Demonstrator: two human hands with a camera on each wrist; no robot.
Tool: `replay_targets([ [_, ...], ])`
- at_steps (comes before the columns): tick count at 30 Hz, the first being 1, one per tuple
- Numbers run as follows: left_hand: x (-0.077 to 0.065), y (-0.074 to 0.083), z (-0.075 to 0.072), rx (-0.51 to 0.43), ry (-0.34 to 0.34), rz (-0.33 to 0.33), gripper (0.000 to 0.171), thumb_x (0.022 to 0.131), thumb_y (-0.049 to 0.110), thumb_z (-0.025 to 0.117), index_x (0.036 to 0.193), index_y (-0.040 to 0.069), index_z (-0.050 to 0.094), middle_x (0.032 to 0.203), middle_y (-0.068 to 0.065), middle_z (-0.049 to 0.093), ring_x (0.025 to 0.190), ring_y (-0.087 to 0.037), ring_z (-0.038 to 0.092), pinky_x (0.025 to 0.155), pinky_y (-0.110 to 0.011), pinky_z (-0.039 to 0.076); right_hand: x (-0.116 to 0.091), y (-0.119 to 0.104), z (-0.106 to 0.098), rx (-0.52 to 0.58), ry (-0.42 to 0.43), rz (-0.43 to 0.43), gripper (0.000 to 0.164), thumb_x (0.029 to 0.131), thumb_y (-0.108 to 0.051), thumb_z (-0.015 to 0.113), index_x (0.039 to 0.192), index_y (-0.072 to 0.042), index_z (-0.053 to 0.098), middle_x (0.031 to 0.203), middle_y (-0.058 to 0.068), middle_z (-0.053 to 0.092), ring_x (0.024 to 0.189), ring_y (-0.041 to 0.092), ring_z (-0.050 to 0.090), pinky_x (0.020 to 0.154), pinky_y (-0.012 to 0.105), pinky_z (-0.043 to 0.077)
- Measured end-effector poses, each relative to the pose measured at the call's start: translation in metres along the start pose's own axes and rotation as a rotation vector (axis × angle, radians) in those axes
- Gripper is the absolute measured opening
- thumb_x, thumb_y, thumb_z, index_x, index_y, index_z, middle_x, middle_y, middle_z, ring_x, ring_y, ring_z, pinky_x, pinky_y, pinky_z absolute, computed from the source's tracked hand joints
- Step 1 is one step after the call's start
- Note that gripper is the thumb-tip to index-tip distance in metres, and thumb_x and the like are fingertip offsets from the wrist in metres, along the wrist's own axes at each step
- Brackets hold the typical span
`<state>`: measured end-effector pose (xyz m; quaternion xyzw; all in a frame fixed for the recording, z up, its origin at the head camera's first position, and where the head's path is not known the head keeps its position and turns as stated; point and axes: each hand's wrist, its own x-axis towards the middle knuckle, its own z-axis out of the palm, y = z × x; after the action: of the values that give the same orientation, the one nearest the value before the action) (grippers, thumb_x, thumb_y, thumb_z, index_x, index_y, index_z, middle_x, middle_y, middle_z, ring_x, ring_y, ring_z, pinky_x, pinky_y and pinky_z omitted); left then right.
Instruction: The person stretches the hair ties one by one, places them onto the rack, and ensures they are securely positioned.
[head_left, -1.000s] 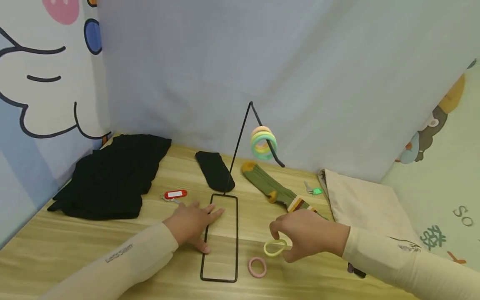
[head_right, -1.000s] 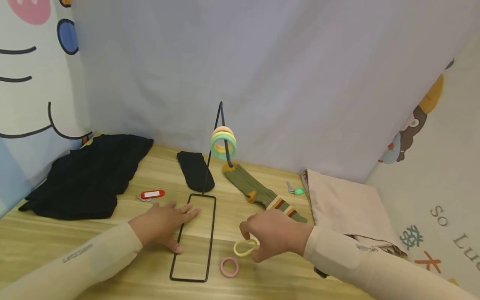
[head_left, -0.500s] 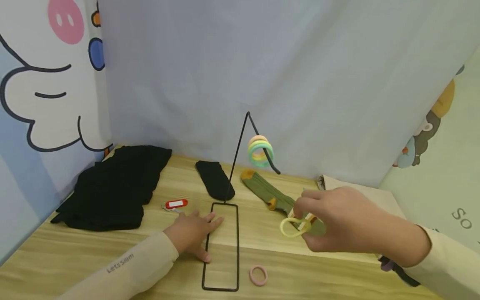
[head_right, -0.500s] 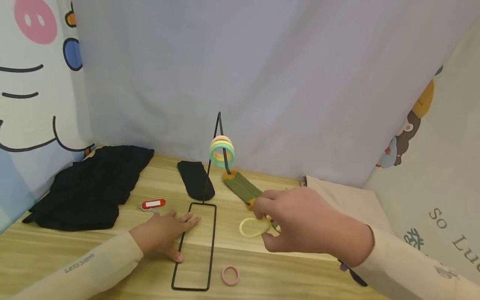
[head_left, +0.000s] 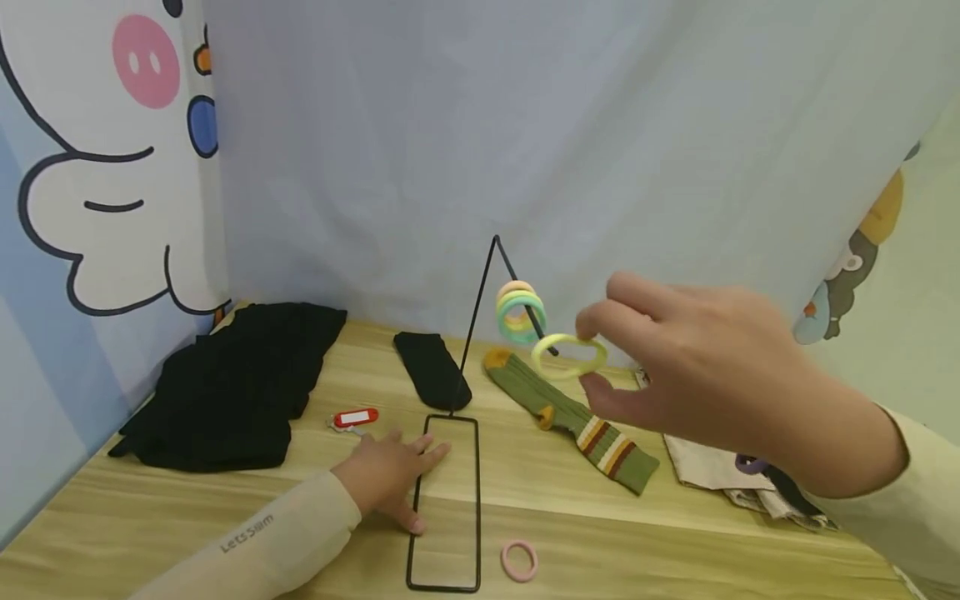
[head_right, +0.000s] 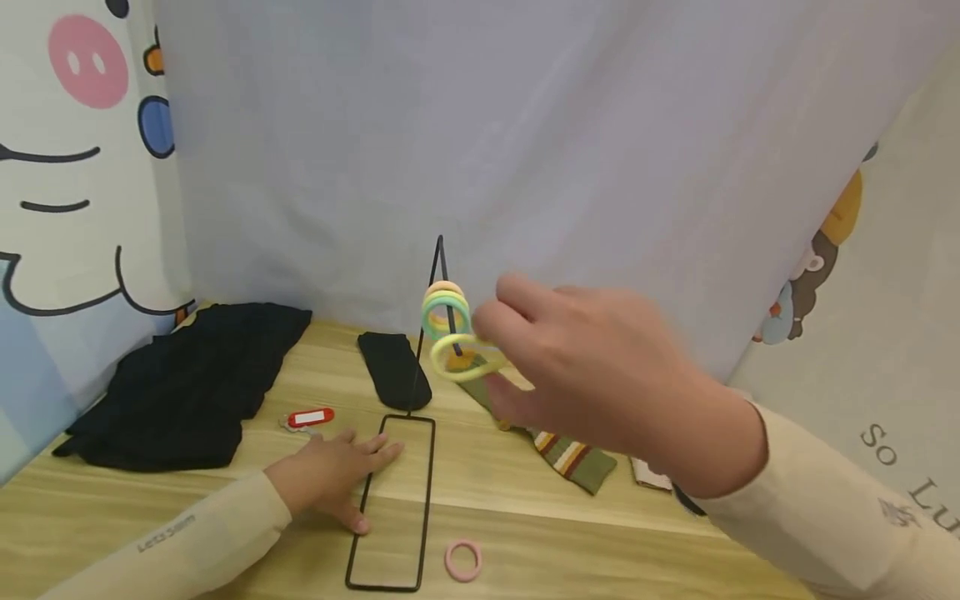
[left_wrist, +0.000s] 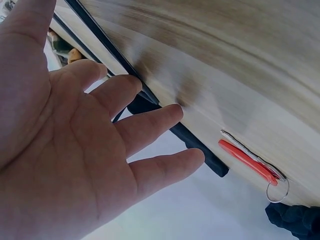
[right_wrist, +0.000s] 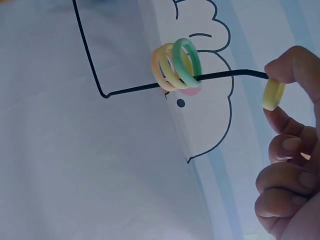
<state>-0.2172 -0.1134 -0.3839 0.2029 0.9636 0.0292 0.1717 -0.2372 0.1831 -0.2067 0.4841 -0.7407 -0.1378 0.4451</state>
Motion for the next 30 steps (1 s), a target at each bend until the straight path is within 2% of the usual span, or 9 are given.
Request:
replay_targets([
  [2,0.0,0.0,0.0,-0.008,-0.001,-0.004,0.101,0.061,0.057,0.075,0.146,0.028,0.029,0.151,-0.001,0.031,0.134,-0.041,0.031,0.098,-0.066,0.028,0.037,-0.016,-0.024,0.029,0.001,-0.022,0.033,0.07,-0.044,0.062,0.1,-0.031,0.061,0.075,-0.015,0.045,0.043,0.002,0.022,0.04,0.025,0.005],
  [4,0.0,0.0,0.001,-0.008,-0.001,-0.008,0.101,0.06,0.058,0.074,0.146,0.028,0.029,0.151,0.0,0.031,0.134,-0.04,0.032,0.098,-0.067,0.028,0.061,-0.026,-0.04,0.064,-0.004,-0.033,0.027,0.069,-0.034,0.063,0.093,-0.022,0.06,0.072,-0.01,0.044,0.042,0.003,0.022,0.04,0.023,0.008],
  [8,0.0,0.0,0.001,-0.004,0.001,-0.014,0.102,0.06,0.059,0.074,0.146,0.029,0.028,0.151,0.001,0.031,0.134,-0.039,0.032,0.098,-0.067,0.028,0.079,-0.033,-0.048,0.096,-0.09,-0.02,0.03,0.064,-0.025,0.07,0.089,-0.014,0.058,0.07,-0.004,0.043,0.042,0.005,0.019,0.041,0.022,0.01],
  [10,0.0,0.0,0.002,-0.007,0.005,-0.014,0.102,0.06,0.06,0.074,0.146,0.03,0.029,0.151,0.001,0.031,0.134,-0.039,0.033,0.097,-0.067,0.029,0.081,-0.032,-0.046,0.107,-0.159,-0.002,0.033,0.064,-0.026,0.072,0.091,-0.013,0.058,0.072,-0.003,0.044,0.042,0.007,0.019,0.041,0.022,0.011],
  [13,0.0,0.0,0.002,-0.025,0.002,-0.014,0.101,0.06,0.058,0.075,0.146,0.029,0.029,0.151,0.001,0.031,0.134,-0.039,0.032,0.098,-0.067,0.027,0.081,-0.03,-0.042,0.121,-0.218,0.018,0.035,0.066,-0.029,0.072,0.094,-0.012,0.059,0.074,-0.002,0.047,0.041,0.008,0.019,0.04,0.022,0.013],
  [19,0.0,-0.001,0.002,-0.045,-0.005,-0.008,0.101,0.061,0.057,0.075,0.146,0.028,0.028,0.151,0.0,0.03,0.135,-0.04,0.031,0.099,-0.068,0.025,0.075,-0.028,-0.041,0.162,-0.261,0.065,0.038,0.067,-0.031,0.074,0.096,-0.012,0.06,0.075,-0.002,0.048,0.041,0.007,0.021,0.039,0.022,0.016],
  [25,-0.002,-0.001,0.002,-0.025,0.014,0.01,0.1,0.061,0.056,0.075,0.146,0.027,0.03,0.151,0.0,0.031,0.133,-0.041,0.033,0.097,-0.067,0.029,0.058,-0.025,-0.039,0.195,-0.295,0.104,0.037,0.066,-0.033,0.075,0.095,-0.015,0.061,0.074,-0.005,0.049,0.042,0.004,0.021,0.04,0.021,0.018],
  [27,-0.003,-0.001,0.002,-0.018,0.024,0.019,0.1,0.061,0.056,0.075,0.146,0.027,0.03,0.151,-0.001,0.032,0.133,-0.041,0.034,0.096,-0.067,0.03,0.05,-0.026,-0.034,0.218,-0.342,0.113,0.037,0.065,-0.035,0.076,0.094,-0.017,0.062,0.074,-0.007,0.051,0.042,0.003,0.022,0.04,0.02,0.02],
  [30,-0.003,-0.001,0.001,-0.025,0.038,0.033,0.099,0.062,0.055,0.075,0.146,0.026,0.03,0.151,-0.002,0.032,0.132,-0.042,0.034,0.095,-0.067,0.03,0.036,-0.032,-0.023,0.316,-0.509,0.136,0.035,0.066,-0.036,0.076,0.093,-0.021,0.06,0.077,-0.01,0.053,0.044,0.002,0.026,0.042,0.02,0.023],
])
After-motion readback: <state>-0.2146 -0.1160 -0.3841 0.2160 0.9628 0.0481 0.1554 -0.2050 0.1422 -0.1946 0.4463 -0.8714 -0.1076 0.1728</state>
